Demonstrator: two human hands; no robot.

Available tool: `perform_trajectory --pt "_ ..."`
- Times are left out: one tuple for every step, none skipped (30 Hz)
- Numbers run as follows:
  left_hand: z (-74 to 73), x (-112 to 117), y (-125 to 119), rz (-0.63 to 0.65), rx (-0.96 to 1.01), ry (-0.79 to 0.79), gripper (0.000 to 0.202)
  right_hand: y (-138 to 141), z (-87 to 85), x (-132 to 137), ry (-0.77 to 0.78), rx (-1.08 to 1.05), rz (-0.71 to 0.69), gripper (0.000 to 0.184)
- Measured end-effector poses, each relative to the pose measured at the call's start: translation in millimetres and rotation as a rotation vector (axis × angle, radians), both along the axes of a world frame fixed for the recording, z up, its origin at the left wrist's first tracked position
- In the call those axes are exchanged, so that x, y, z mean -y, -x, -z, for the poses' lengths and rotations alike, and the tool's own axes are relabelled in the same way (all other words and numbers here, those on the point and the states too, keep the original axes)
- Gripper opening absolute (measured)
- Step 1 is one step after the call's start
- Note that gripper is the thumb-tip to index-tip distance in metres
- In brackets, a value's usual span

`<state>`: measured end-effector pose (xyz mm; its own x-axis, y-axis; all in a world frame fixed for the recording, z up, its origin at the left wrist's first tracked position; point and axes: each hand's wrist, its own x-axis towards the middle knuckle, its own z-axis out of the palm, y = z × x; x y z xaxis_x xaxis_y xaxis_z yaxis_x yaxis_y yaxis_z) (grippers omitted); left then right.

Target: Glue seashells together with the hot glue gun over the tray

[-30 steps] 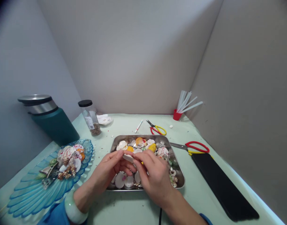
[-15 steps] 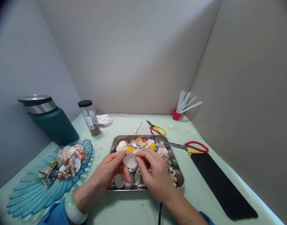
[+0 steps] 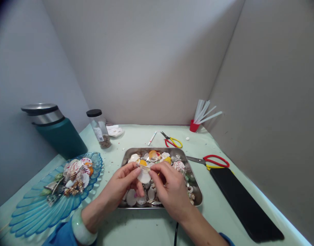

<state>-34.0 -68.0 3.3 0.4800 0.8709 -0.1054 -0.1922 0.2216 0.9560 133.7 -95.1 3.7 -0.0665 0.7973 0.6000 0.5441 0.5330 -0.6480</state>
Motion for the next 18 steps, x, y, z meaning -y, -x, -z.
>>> perform_trajectory --pt "0.1 0.2 0.1 0.002 0.004 0.003 0.033 0.0 -0.2 0.3 0.0 0.001 0.0 0.011" --pt "0.3 0.4 0.3 0.003 0.005 0.01 0.032 -0.1 -0.2 0.4 0.003 0.001 -0.001 0.011" --pt "0.4 0.5 0.4 0.004 0.006 0.019 0.032 -0.3 0.0 0.6 0.005 0.0 -0.004 0.011" --pt "0.5 0.6 0.5 0.005 0.008 0.029 0.033 -0.6 0.4 0.7 0.005 -0.002 -0.009 0.011" --pt "0.6 0.7 0.5 0.004 0.01 0.035 0.033 -0.8 0.9 0.7 0.005 -0.005 -0.016 0.01" --pt "0.7 0.6 0.5 0.002 0.012 0.037 0.033 -1.1 1.3 0.7 0.004 -0.008 -0.026 0.009" --pt "0.8 0.4 0.5 -0.001 0.013 0.036 0.033 -1.3 1.6 0.8 0.001 -0.012 -0.037 0.009" --pt "1.0 0.1 0.6 -0.005 0.013 0.034 0.033 -1.4 1.7 0.9 -0.002 -0.015 -0.05 0.009" --pt "1.1 -0.2 0.7 -0.007 0.012 0.031 0.032 -1.5 1.5 1.1 -0.003 -0.018 -0.062 0.008" --pt "1.3 -0.4 0.8 -0.01 0.012 0.028 0.032 -1.5 1.2 1.4 -0.001 -0.021 -0.073 0.008" --pt "1.4 -0.6 1.0 -0.01 0.013 0.027 0.032 -1.5 0.7 1.7 0.003 -0.025 -0.08 0.008" --pt "1.5 -0.7 1.1 -0.01 0.015 0.027 0.032 -1.5 0.2 2.1 0.01 -0.029 -0.085 0.008" --pt "1.5 -0.7 1.3 -0.008 0.019 0.029 0.032 -1.4 -0.2 2.5 0.02 -0.032 -0.089 0.008" --pt "1.3 -0.5 1.4 -0.005 0.023 0.031 0.032 -1.3 -0.5 2.8 0.031 -0.033 -0.091 0.008" --pt "0.9 -0.1 1.5 -0.002 0.026 0.033 0.032 -1.3 -0.5 2.9 0.041 -0.034 -0.092 0.009" --pt "0.2 0.4 1.4 0.002 0.026 0.037 0.032 -1.2 -0.3 2.8 0.049 -0.035 -0.092 0.009" --pt "-0.6 0.9 1.3 0.007 0.025 0.04 0.033 -1.2 0.1 2.5 0.054 -0.039 -0.09 0.01" --pt "-1.6 1.5 1.0 0.01 0.024 0.041 0.033 -1.3 0.6 2.0 0.057 -0.048 -0.083 0.011"
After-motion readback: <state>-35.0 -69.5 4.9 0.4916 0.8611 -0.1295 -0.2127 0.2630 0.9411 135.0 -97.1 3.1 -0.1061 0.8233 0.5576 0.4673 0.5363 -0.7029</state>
